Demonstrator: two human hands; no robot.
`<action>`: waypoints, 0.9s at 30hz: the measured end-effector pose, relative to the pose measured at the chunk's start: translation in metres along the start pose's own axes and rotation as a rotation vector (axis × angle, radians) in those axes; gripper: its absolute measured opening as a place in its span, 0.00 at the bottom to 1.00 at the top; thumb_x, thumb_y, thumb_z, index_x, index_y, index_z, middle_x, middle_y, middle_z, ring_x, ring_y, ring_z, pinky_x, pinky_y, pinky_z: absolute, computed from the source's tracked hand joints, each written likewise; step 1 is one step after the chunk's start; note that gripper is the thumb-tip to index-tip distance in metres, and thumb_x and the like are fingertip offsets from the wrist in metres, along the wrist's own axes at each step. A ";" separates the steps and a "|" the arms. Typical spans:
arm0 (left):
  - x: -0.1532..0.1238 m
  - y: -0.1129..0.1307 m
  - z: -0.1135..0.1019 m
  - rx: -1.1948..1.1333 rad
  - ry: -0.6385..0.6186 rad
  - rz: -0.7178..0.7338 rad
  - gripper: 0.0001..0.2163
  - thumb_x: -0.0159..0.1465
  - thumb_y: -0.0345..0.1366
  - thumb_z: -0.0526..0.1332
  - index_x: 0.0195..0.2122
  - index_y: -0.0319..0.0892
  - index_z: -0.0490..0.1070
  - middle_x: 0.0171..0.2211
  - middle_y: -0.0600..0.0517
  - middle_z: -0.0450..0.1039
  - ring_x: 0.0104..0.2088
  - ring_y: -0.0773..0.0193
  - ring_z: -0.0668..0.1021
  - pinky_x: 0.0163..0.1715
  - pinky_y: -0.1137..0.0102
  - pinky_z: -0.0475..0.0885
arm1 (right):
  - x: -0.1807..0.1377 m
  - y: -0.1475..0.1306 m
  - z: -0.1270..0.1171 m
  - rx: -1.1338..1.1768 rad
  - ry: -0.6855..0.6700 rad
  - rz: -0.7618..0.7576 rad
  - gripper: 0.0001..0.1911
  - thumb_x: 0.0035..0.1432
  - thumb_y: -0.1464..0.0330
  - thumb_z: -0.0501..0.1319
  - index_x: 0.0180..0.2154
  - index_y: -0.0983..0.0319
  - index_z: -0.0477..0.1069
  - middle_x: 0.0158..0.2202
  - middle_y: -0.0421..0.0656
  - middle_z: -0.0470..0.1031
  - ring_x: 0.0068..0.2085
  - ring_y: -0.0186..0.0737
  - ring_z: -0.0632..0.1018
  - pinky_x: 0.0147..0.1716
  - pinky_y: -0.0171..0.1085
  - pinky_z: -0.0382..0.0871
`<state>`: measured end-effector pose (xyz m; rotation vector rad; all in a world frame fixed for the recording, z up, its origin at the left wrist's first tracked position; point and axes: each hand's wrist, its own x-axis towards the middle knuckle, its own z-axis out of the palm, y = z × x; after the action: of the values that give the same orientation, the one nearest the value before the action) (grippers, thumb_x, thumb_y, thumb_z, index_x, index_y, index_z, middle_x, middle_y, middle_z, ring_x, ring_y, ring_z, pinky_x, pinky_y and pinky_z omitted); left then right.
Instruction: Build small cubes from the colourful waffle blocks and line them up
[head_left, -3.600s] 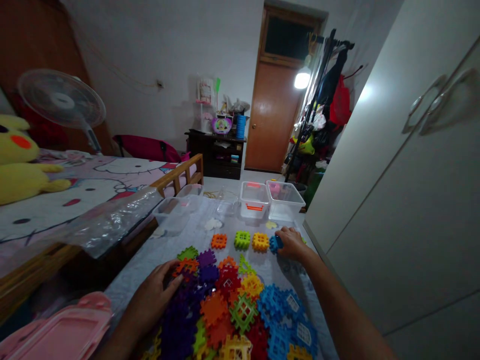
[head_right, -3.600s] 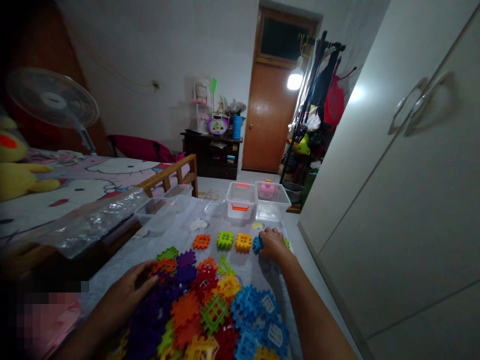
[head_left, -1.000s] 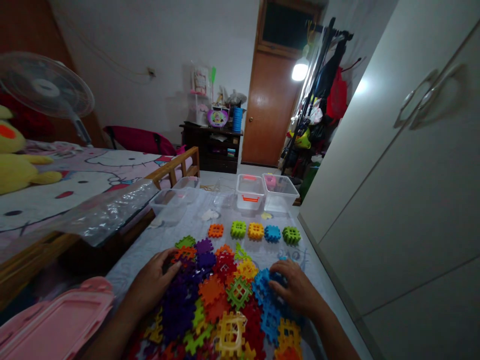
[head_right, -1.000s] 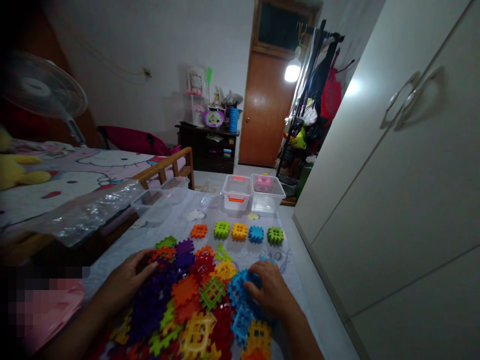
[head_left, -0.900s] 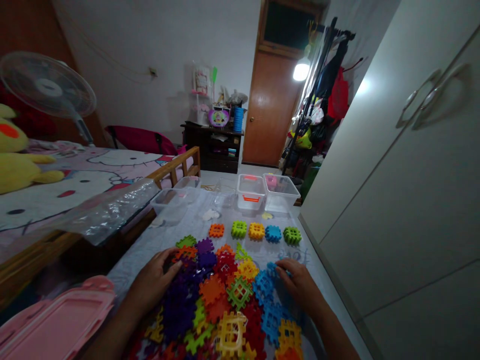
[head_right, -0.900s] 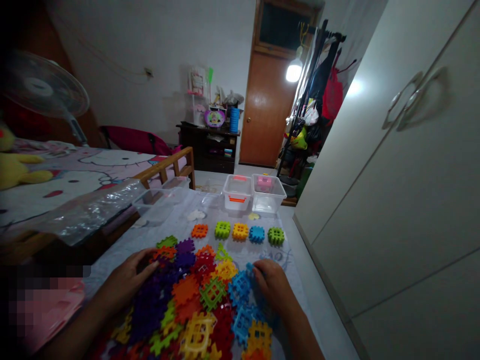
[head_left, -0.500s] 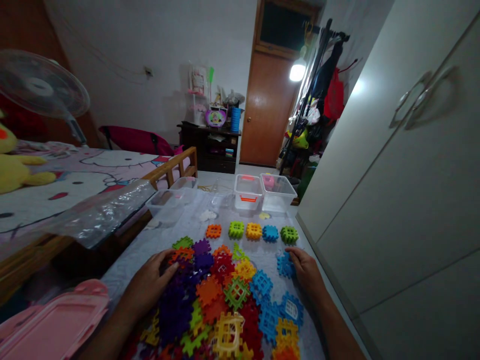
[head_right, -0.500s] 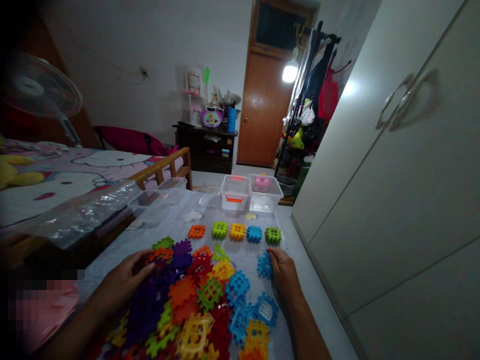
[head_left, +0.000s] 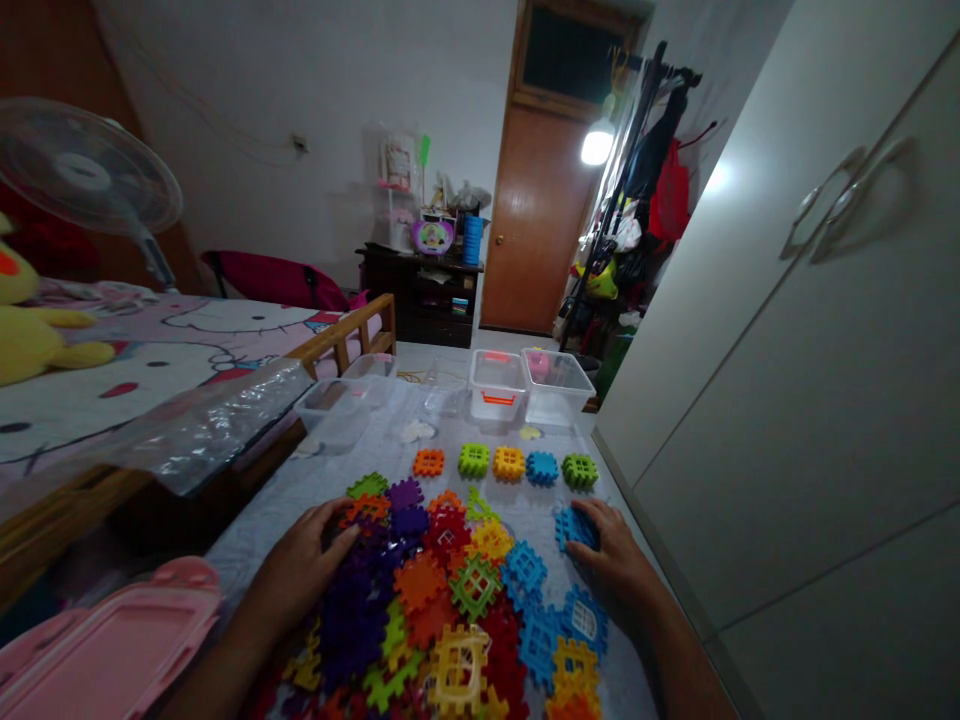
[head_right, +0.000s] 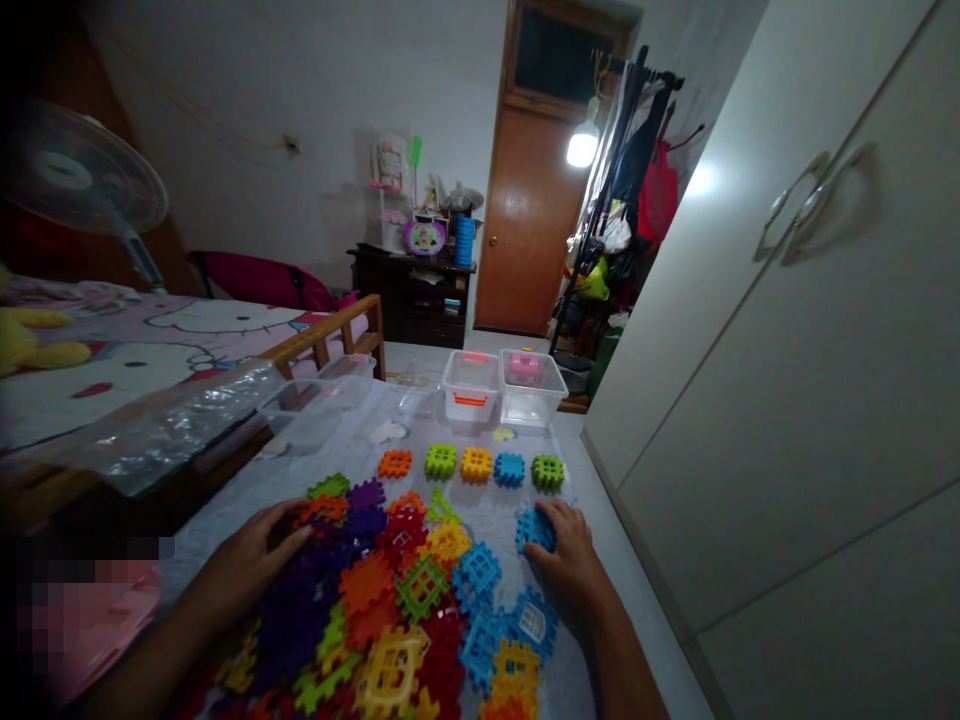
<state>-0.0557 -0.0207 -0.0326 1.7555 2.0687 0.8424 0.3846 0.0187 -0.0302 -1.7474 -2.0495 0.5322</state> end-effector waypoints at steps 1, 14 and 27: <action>0.000 0.000 0.000 -0.003 -0.004 -0.001 0.24 0.59 0.51 0.53 0.49 0.40 0.72 0.48 0.45 0.76 0.48 0.54 0.78 0.52 0.63 0.71 | 0.000 -0.002 -0.001 -0.001 -0.005 0.003 0.32 0.49 0.60 0.63 0.56 0.61 0.68 0.57 0.50 0.68 0.58 0.52 0.66 0.60 0.48 0.57; 0.001 -0.001 0.001 -0.016 -0.010 -0.006 0.23 0.60 0.51 0.54 0.49 0.42 0.71 0.48 0.45 0.76 0.48 0.55 0.78 0.52 0.63 0.71 | -0.005 -0.022 -0.006 -0.078 -0.092 0.031 0.31 0.47 0.63 0.63 0.55 0.60 0.68 0.57 0.50 0.66 0.60 0.53 0.64 0.60 0.47 0.55; 0.000 0.000 0.000 -0.052 0.004 -0.004 0.22 0.59 0.49 0.54 0.48 0.42 0.72 0.48 0.46 0.76 0.49 0.54 0.78 0.52 0.63 0.71 | 0.006 -0.029 -0.014 -0.265 -0.126 -0.068 0.26 0.44 0.67 0.64 0.49 0.62 0.71 0.51 0.50 0.70 0.54 0.52 0.68 0.56 0.44 0.58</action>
<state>-0.0559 -0.0204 -0.0331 1.7237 2.0328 0.8914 0.3662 0.0207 -0.0029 -1.8209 -2.3501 0.3724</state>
